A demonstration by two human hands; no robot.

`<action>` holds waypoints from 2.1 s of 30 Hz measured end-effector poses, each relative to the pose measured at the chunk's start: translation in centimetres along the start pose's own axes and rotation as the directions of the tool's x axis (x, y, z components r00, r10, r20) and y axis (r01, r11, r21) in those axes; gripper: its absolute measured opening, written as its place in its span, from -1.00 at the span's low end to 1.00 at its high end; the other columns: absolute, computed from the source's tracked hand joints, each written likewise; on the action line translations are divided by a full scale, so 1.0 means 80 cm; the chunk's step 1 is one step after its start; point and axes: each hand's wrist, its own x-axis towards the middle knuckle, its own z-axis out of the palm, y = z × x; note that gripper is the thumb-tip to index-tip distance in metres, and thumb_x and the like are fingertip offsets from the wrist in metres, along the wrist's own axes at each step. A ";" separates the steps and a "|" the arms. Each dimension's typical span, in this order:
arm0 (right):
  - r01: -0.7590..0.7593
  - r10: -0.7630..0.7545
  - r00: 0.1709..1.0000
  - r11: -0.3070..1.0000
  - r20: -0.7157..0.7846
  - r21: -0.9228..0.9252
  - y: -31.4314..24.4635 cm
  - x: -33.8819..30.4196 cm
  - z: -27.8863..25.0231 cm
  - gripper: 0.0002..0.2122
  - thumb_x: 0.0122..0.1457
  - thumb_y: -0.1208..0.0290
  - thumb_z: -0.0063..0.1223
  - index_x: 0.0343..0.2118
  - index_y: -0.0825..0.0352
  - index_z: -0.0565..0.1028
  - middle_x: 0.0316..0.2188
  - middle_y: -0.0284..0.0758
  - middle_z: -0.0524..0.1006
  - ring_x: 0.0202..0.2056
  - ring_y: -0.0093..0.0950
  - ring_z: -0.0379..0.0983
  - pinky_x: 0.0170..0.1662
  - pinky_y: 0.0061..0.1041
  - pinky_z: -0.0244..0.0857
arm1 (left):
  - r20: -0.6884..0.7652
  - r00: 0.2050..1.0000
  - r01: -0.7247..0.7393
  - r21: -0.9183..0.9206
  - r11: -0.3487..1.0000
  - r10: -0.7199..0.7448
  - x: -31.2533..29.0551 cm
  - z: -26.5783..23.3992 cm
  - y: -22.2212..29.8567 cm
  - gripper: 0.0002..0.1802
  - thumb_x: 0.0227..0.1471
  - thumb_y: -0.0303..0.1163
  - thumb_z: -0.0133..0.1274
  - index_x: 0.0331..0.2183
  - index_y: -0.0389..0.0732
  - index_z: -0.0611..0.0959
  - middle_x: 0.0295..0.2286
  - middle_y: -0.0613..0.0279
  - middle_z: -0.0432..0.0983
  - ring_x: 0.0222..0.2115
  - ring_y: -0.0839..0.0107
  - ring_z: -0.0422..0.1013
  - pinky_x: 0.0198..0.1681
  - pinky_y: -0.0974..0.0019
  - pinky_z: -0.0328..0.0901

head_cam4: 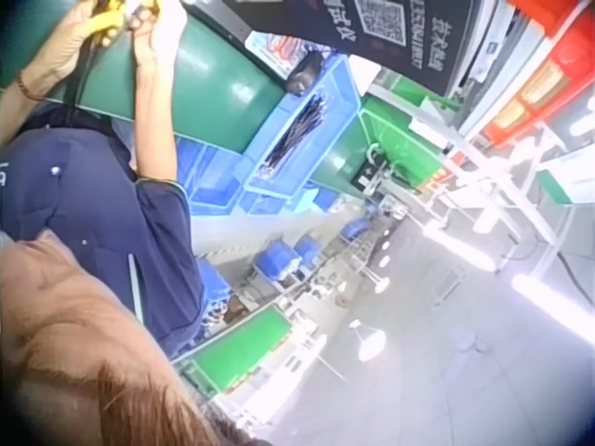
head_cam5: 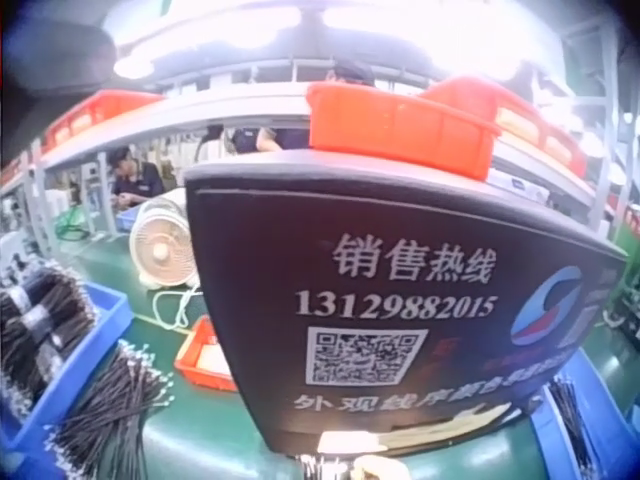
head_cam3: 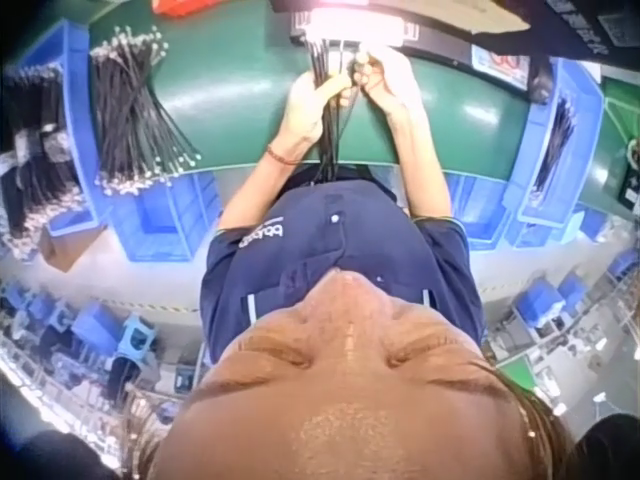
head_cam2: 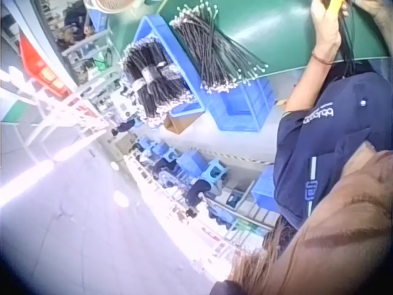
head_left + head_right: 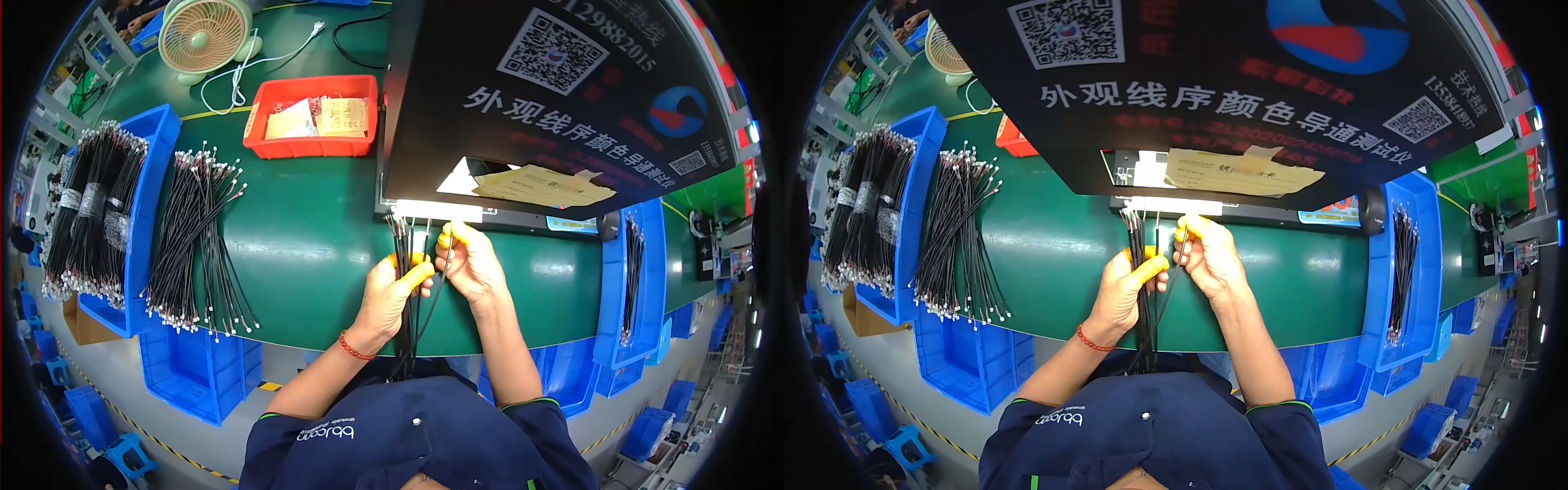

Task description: The person assembles and tests electrical wire harnesses by plugging connectors from wire bundles into a test fixture, then organizes the bundles into blue and red plastic bins. The person uses the test fixture to verify the electrical connections.

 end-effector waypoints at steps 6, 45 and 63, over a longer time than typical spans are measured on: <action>-0.004 0.006 1.000 0.996 -0.023 0.086 0.006 -0.002 0.009 -0.85 0.03 0.36 -0.09 -0.53 0.35 0.36 -0.68 -0.39 0.32 -0.70 -0.63 0.21 -0.65 -0.69 0.13 | -0.019 1.000 0.008 -0.020 1.000 -0.009 0.000 0.005 0.000 -0.88 -0.15 -0.52 0.02 -0.45 -0.28 0.44 -0.60 0.29 0.37 -0.63 0.57 0.30 -0.59 0.55 0.23; -0.052 0.053 0.998 0.997 -0.019 0.052 0.001 -0.004 0.001 -0.85 0.00 0.39 -0.11 -0.62 0.31 0.31 -0.80 -0.50 0.18 -0.86 -0.78 -0.08 -0.85 -0.79 -0.23 | -0.029 0.999 -0.045 -0.093 0.995 0.042 0.001 0.003 -0.003 -0.89 -0.11 -0.52 -0.03 -0.41 -0.26 0.46 -0.56 0.30 0.41 -0.58 0.59 0.34 -0.52 0.55 0.28; 0.049 -0.050 0.998 0.999 0.034 0.013 0.010 -0.013 -0.001 -0.78 0.04 0.32 -0.18 -0.60 0.35 0.33 -0.67 -0.38 0.31 -0.74 -0.60 0.19 -0.79 -0.63 0.03 | -0.043 0.999 -0.029 -0.096 0.995 0.025 0.001 0.003 -0.002 -0.86 -0.15 -0.54 0.01 -0.42 -0.27 0.44 -0.57 0.30 0.38 -0.60 0.56 0.33 -0.55 0.54 0.28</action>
